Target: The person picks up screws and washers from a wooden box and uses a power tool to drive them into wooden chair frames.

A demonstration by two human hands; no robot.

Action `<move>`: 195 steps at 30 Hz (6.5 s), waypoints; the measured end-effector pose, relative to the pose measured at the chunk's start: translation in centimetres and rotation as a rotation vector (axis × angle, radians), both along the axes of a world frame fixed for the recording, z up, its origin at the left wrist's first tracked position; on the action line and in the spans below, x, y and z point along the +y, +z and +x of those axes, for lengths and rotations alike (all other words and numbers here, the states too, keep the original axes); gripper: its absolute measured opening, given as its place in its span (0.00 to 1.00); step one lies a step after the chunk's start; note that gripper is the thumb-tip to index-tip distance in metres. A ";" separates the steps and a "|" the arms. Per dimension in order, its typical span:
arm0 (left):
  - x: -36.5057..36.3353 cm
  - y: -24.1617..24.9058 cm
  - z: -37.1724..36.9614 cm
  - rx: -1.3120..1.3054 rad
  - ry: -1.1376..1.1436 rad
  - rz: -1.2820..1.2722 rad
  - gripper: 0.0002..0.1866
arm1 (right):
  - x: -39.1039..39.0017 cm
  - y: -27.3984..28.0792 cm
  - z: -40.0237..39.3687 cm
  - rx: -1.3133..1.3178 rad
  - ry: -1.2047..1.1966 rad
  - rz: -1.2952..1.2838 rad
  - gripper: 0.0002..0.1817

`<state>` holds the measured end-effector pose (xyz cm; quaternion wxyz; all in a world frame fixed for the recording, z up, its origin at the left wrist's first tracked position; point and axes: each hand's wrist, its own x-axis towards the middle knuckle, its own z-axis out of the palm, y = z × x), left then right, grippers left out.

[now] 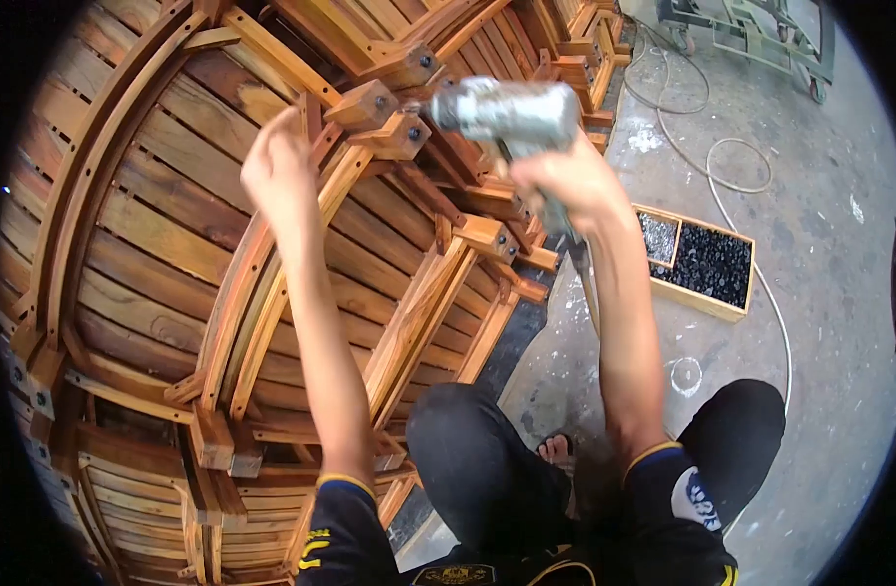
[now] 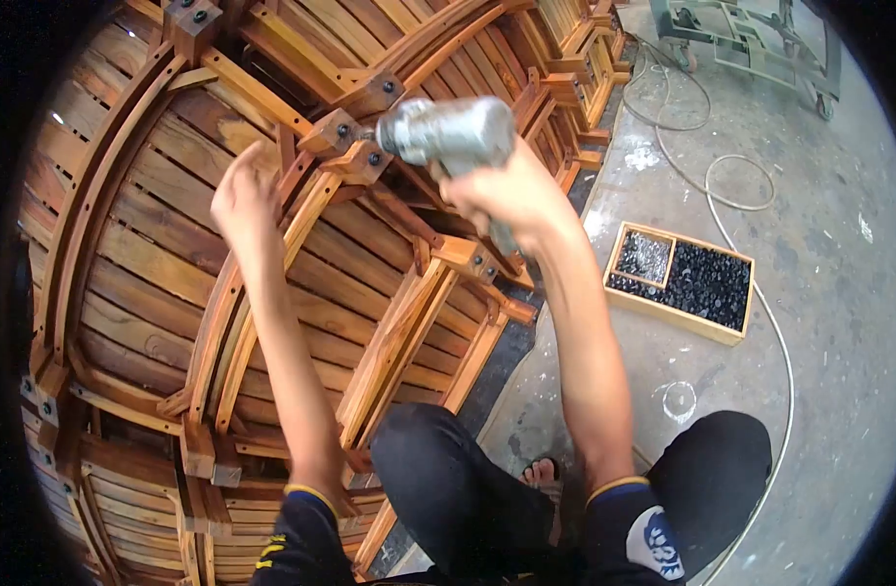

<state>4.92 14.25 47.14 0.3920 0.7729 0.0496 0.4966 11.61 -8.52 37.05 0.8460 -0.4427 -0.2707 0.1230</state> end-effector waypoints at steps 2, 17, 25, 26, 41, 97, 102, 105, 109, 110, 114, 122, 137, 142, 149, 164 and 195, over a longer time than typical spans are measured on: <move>-3.6 -2.8 -4.7 0.070 -0.358 -0.284 0.18 | -1.2 -2.3 -1.0 0.045 0.005 -0.023 0.25; -5.2 -32.3 -19.4 0.773 -0.432 -1.475 0.17 | -5.0 -20.7 -7.6 0.342 -0.156 -1.002 0.12; -7.8 -33.5 -20.2 0.937 -0.613 -1.385 0.18 | -3.0 -34.1 -12.6 0.479 -0.068 -1.155 0.05; -8.0 -32.8 -20.2 0.955 -0.621 -1.365 0.17 | -2.9 -35.4 -13.3 0.425 -0.134 -1.188 0.08; -10.3 -25.9 -33.5 1.198 -0.271 -1.448 0.14 | 6.1 -34.3 -24.5 0.437 -0.009 -1.284 0.20; -8.4 -42.1 -35.8 1.253 -1.048 -1.237 0.13 | -14.3 -26.9 -12.2 0.242 -0.378 -1.823 0.08; -7.8 -42.5 -37.3 1.220 -1.056 -1.333 0.13 | -13.6 -27.5 -17.2 0.394 -0.433 -1.723 0.06; -7.7 -42.4 -37.8 1.241 -1.078 -1.316 0.14 | -12.4 -25.8 -20.8 0.469 -0.432 -1.734 0.08; -7.7 -42.1 -38.3 1.256 -1.111 -1.304 0.14 | -11.9 -27.8 -22.7 0.376 -0.538 -1.819 0.14; -7.7 -42.0 -38.3 1.264 -1.117 -1.301 0.14 | -11.5 -27.3 -23.2 0.408 -0.531 -1.815 0.15; -7.3 -41.9 -38.5 1.260 -1.135 -1.304 0.14 | -11.2 -26.7 -23.2 0.433 -0.484 -1.847 0.14; -6.0 -42.7 -39.1 1.161 -1.066 -1.353 0.12 | -11.7 -27.2 -24.5 0.274 -0.586 -1.823 0.10; -3.9 -49.9 -46.1 0.957 -0.610 -1.720 0.13 | -13.2 -27.6 -22.5 0.335 -0.181 -2.021 0.08; -5.0 -49.4 -47.3 0.986 -0.715 -1.606 0.13 | -15.7 -30.3 -25.2 0.414 -0.138 -1.704 0.08; -5.5 -47.8 -45.9 1.055 -0.676 -1.458 0.14 | -16.3 -25.2 -32.7 0.488 -0.170 -1.651 0.04; -1.7 -45.6 -39.0 0.627 -0.603 -1.781 0.12 | -3.9 -26.6 -40.1 0.730 -0.090 -0.375 0.18; 0.9 -45.9 -39.0 0.386 -0.129 -1.575 0.17 | 5.0 -36.6 -47.4 1.083 0.363 -0.033 0.16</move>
